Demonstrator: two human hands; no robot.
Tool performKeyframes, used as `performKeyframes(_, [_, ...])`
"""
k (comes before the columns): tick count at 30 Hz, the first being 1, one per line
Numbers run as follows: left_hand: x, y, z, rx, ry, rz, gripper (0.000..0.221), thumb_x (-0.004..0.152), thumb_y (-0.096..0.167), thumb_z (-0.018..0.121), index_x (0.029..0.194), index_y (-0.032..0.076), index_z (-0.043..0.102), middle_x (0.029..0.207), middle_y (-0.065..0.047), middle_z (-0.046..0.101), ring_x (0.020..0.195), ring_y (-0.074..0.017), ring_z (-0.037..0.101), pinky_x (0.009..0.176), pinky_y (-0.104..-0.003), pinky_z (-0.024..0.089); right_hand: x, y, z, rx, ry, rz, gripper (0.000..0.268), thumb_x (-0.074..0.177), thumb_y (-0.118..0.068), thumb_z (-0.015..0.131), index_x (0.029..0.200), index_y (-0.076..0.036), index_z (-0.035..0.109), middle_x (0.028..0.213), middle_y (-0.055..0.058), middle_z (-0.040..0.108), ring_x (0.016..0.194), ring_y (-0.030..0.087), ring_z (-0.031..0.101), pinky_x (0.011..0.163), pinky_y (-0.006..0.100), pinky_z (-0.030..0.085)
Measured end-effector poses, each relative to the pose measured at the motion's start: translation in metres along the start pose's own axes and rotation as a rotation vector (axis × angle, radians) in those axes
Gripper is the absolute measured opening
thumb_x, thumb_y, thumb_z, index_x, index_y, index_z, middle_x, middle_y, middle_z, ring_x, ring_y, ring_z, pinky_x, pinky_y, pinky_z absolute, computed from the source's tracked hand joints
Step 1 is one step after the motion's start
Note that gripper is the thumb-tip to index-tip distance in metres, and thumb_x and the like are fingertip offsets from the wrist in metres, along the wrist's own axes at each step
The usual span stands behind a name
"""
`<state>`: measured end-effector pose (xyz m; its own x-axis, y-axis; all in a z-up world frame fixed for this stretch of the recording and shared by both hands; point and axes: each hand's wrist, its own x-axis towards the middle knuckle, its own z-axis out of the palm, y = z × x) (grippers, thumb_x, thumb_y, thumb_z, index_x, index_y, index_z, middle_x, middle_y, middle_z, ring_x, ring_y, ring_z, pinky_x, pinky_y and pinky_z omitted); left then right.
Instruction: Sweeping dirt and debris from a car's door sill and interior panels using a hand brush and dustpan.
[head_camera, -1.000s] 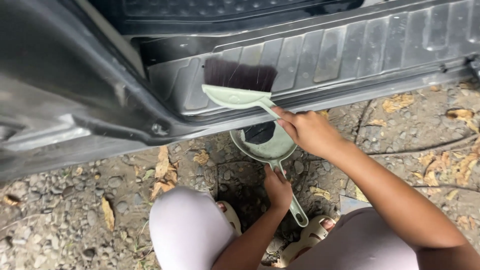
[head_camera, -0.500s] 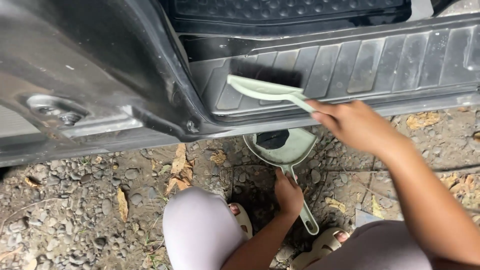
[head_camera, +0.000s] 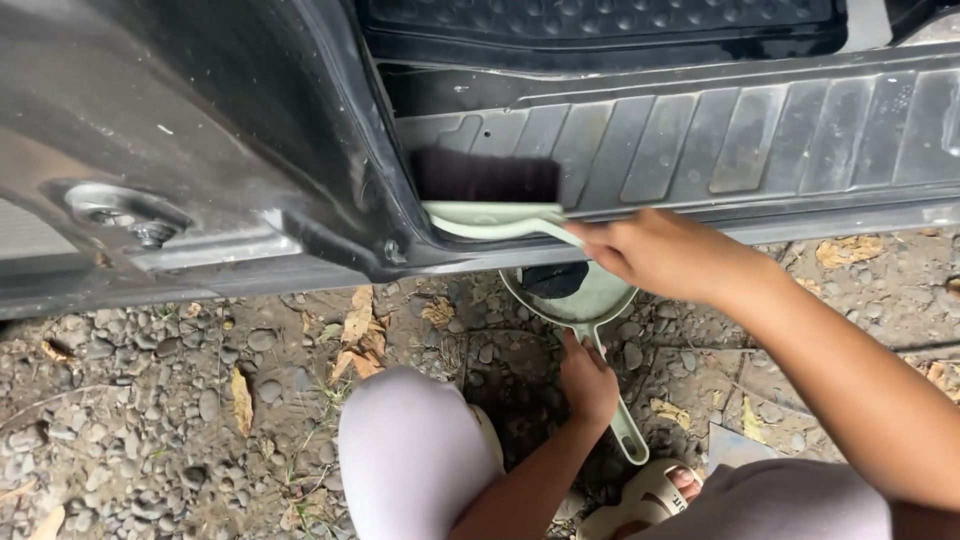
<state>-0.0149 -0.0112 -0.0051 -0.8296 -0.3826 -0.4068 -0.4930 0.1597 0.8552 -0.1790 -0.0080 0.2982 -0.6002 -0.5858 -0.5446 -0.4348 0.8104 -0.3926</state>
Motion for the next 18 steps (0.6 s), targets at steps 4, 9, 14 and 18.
performKeyframes(4, [0.005,-0.014,0.001,0.116,0.075,0.048,0.037,0.105,0.011,0.045,0.14,-0.002,0.047,0.089,-0.018,0.077,0.077,-0.0387,0.075,0.06,-0.054,0.055,-0.056,-0.007,0.014,-0.042,-0.115,0.152,0.049,0.102,-0.018,0.043,0.149,-0.033,0.038,0.052,-0.002,0.053,0.033,0.007,0.047,0.03,0.017,0.045])
performKeyframes(9, [0.006,-0.037,-0.005,0.117,0.022,0.067,0.027,0.099,0.006,0.058,0.123,0.006,0.07,0.111,-0.016,0.074,0.102,-0.0406,0.07,0.08,-0.05,0.059,-0.093,0.035,0.083,-0.161,-0.078,0.179,0.047,0.1,-0.03,0.04,0.145,-0.042,0.039,0.046,-0.006,0.045,0.033,0.009,0.044,0.035,0.028,0.04])
performKeyframes(14, [0.0,-0.018,-0.01,0.076,-0.006,0.073,0.025,0.099,0.002,0.054,0.115,0.004,0.073,0.096,-0.015,0.074,0.089,-0.037,0.073,0.07,-0.047,0.06,-0.121,0.04,0.077,-0.053,0.107,0.148,0.05,0.091,-0.027,0.059,0.14,-0.033,0.048,0.066,-0.008,0.079,0.032,0.003,0.064,0.037,0.021,0.062])
performKeyframes(18, [0.002,-0.009,-0.011,0.086,0.002,0.016,0.036,0.109,0.017,0.043,0.142,0.004,0.046,0.092,-0.015,0.075,0.075,-0.0332,0.074,0.061,-0.049,0.057,-0.124,0.053,0.049,0.051,0.259,0.209,0.045,0.089,-0.019,0.062,0.133,-0.025,0.056,0.088,-0.001,0.081,0.029,0.005,0.065,0.029,0.018,0.066])
